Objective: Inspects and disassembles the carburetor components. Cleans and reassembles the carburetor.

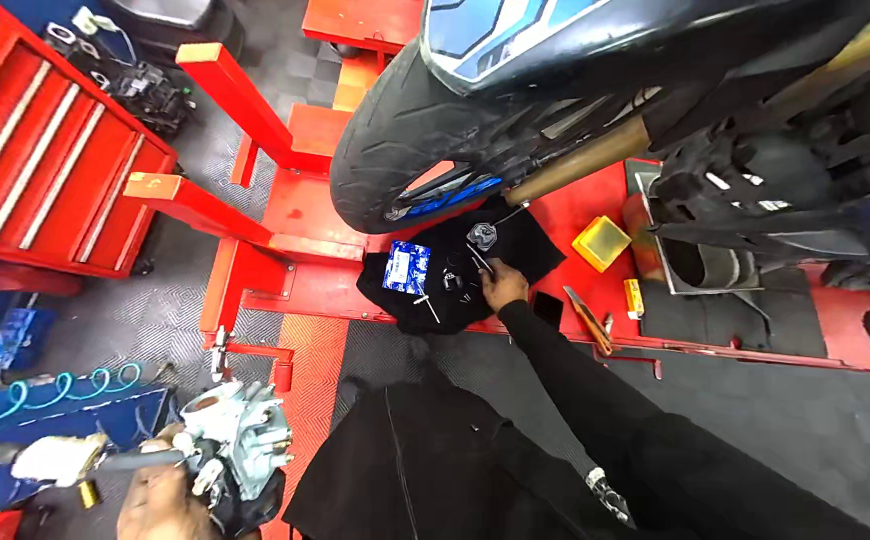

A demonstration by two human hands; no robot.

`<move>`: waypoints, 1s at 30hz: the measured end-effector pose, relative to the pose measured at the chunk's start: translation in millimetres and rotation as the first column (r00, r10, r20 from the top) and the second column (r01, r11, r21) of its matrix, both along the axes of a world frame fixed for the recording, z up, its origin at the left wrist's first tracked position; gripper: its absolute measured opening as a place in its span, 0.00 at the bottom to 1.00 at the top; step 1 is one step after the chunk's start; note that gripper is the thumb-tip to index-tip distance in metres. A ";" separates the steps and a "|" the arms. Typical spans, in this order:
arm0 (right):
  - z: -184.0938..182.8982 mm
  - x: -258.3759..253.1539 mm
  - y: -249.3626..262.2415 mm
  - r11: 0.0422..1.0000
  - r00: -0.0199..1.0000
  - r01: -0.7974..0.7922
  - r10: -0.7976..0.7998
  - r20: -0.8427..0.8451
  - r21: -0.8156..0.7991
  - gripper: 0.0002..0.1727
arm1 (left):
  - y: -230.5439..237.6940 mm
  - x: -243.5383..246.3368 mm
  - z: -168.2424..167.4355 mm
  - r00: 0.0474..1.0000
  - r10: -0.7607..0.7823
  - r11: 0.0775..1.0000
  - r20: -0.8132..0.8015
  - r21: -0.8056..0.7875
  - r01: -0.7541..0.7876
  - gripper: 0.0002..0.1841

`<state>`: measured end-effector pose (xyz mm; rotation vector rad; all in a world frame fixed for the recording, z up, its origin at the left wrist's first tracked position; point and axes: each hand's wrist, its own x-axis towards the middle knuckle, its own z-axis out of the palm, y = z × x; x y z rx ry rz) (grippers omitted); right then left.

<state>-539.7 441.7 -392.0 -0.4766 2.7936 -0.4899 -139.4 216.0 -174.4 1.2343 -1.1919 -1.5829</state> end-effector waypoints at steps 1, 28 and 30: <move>-6.8 -6.3 -10.9 0.999 1.000 -0.029 0.029 -0.009 0.015 0.20 | 4.3 -4.5 4.7 1.000 0.014 0.999 0.004 0.029 -0.014 0.18; 245.3 234.0 -110.5 0.024 0.672 -0.168 0.734 -0.097 -0.985 0.07 | 31.4 -18.4 33.3 0.895 0.323 0.895 -0.306 0.406 -0.184 0.17; 242.6 237.1 -111.8 0.021 0.671 -0.189 0.733 -0.113 -0.982 0.07 | 30.1 -17.4 35.0 0.894 0.336 0.894 -0.295 0.398 -0.205 0.16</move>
